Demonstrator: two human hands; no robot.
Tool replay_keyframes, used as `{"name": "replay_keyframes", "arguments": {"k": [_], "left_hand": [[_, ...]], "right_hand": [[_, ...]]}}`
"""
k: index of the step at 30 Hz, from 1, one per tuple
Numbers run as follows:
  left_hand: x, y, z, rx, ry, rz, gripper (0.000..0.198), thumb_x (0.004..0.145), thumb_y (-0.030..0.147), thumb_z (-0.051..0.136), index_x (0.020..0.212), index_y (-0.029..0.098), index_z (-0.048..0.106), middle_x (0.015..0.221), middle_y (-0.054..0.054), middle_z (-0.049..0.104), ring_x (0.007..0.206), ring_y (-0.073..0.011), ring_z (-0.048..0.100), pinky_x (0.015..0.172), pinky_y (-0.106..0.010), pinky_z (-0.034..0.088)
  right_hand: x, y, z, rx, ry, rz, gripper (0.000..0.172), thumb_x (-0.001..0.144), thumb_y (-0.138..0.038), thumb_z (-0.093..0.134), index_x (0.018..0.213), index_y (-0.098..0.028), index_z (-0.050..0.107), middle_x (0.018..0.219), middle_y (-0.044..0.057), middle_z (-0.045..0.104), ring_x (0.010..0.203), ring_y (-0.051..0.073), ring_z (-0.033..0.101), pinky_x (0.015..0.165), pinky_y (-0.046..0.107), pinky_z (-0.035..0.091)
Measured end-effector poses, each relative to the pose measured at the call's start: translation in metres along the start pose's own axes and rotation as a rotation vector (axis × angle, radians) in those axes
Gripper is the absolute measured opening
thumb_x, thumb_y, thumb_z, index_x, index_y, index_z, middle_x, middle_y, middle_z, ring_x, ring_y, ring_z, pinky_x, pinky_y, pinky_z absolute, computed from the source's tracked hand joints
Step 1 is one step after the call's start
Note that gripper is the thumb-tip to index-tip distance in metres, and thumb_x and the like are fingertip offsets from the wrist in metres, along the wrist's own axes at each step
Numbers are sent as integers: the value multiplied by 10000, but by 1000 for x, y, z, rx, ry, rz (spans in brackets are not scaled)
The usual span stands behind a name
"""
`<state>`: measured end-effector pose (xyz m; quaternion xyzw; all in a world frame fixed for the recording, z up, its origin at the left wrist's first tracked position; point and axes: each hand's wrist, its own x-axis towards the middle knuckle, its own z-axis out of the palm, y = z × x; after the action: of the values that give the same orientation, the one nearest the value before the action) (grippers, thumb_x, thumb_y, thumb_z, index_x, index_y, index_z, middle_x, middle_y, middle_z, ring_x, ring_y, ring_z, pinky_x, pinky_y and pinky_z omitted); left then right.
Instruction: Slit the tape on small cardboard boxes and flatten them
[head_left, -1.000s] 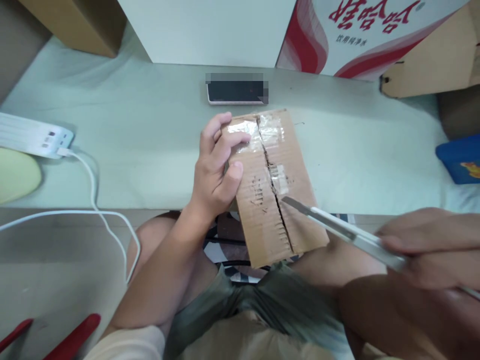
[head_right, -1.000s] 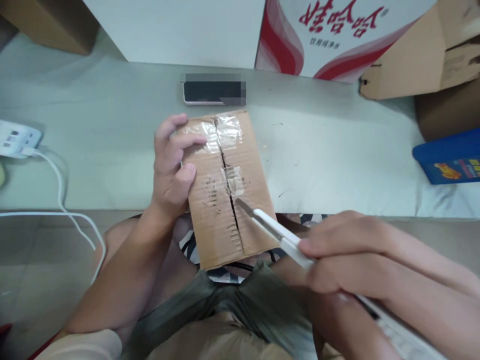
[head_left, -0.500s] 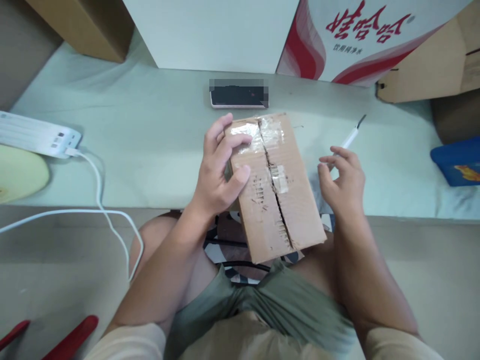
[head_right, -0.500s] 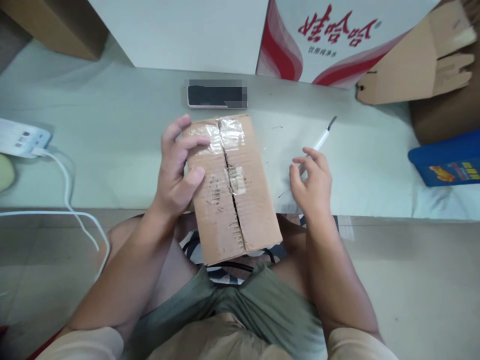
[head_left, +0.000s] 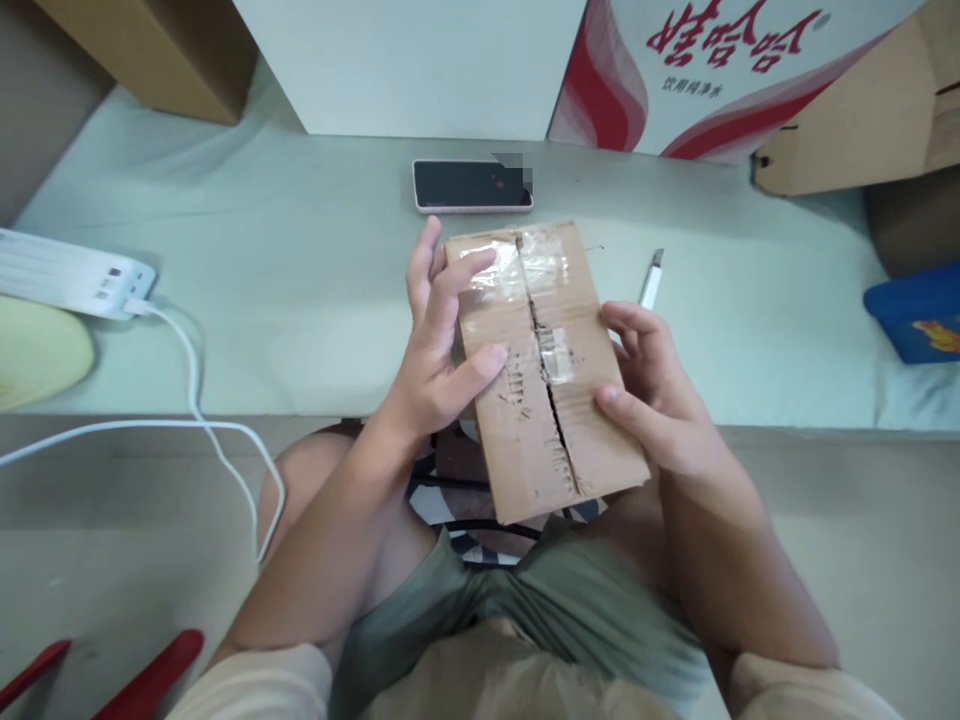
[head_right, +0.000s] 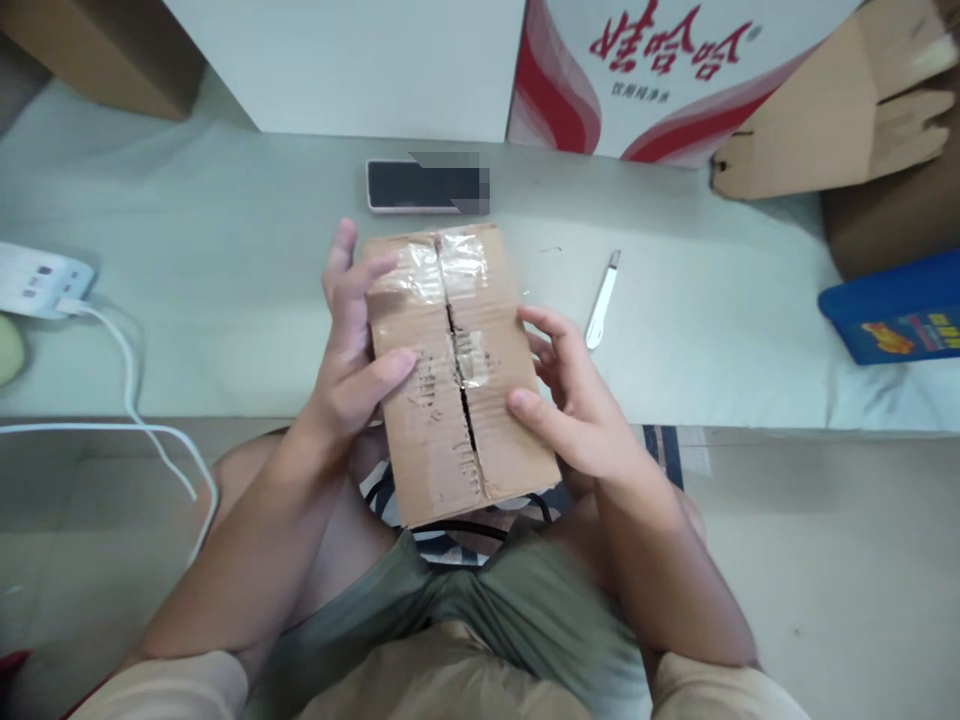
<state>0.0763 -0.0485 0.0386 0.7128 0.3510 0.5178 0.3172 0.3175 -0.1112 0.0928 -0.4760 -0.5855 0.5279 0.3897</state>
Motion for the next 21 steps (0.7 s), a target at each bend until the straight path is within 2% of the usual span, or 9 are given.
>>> {"name": "replay_keyframes", "arguments": {"k": [4, 9, 12, 14, 16, 18, 21], "left_hand": [[0, 2, -3, -34, -46, 30, 634, 952, 629, 624, 1507, 360, 478, 1776, -6, 153, 1655, -397, 78, 1331, -651, 201], [2, 6, -4, -45, 17, -57, 564, 941, 669, 608, 1392, 330, 578, 1734, 2, 290, 1652, -371, 123, 1331, -621, 214], [1, 3, -5, -38, 23, -59, 606, 919, 694, 616, 1384, 306, 595, 1729, -19, 288, 1639, -376, 163, 1321, -603, 249], [1, -1, -7, -35, 22, -53, 601, 923, 693, 600, 1378, 301, 613, 1721, -26, 289, 1627, -378, 190, 1304, -591, 295], [1, -5, -12, -47, 34, -61, 566, 930, 673, 587, 1352, 300, 646, 1703, -30, 308, 1611, -381, 228, 1291, -583, 328], [2, -7, -19, -56, 61, -90, 505, 921, 628, 599, 1291, 296, 690, 1643, -42, 397, 1594, -386, 258, 1295, -587, 324], [7, -9, -29, -51, 100, -144, 404, 879, 523, 616, 1194, 298, 733, 1448, -60, 585, 1559, -387, 304, 1303, -601, 294]], "right_hand": [[1, 1, 0, 105, 6, 20, 549, 921, -478, 720, 1388, -421, 438, 1458, 15, 575, 1204, 259, 654, 1011, 444, 560], [-1, 5, 1, 143, -3, 28, 535, 932, -455, 716, 1399, -456, 454, 1398, -12, 610, 1186, 239, 648, 997, 421, 555], [2, 13, 2, 176, 16, 6, 560, 905, -487, 738, 1397, -449, 472, 1452, -12, 587, 1262, 244, 618, 1050, 428, 536], [8, 24, 0, 235, 63, -2, 593, 869, -578, 741, 1386, -440, 487, 1496, -9, 562, 1340, 263, 580, 1109, 456, 505], [14, 37, -4, 271, 133, 63, 584, 846, -667, 709, 1338, -408, 531, 1490, 9, 572, 1364, 282, 569, 1141, 489, 477], [20, 48, -7, 232, 202, 197, 512, 860, -695, 659, 1227, -342, 605, 1400, 40, 632, 1315, 285, 603, 1149, 498, 457], [25, 53, -7, 122, 188, 385, 458, 890, -677, 619, 1094, -268, 650, 1238, 71, 696, 1189, 271, 660, 1055, 461, 494]]}}
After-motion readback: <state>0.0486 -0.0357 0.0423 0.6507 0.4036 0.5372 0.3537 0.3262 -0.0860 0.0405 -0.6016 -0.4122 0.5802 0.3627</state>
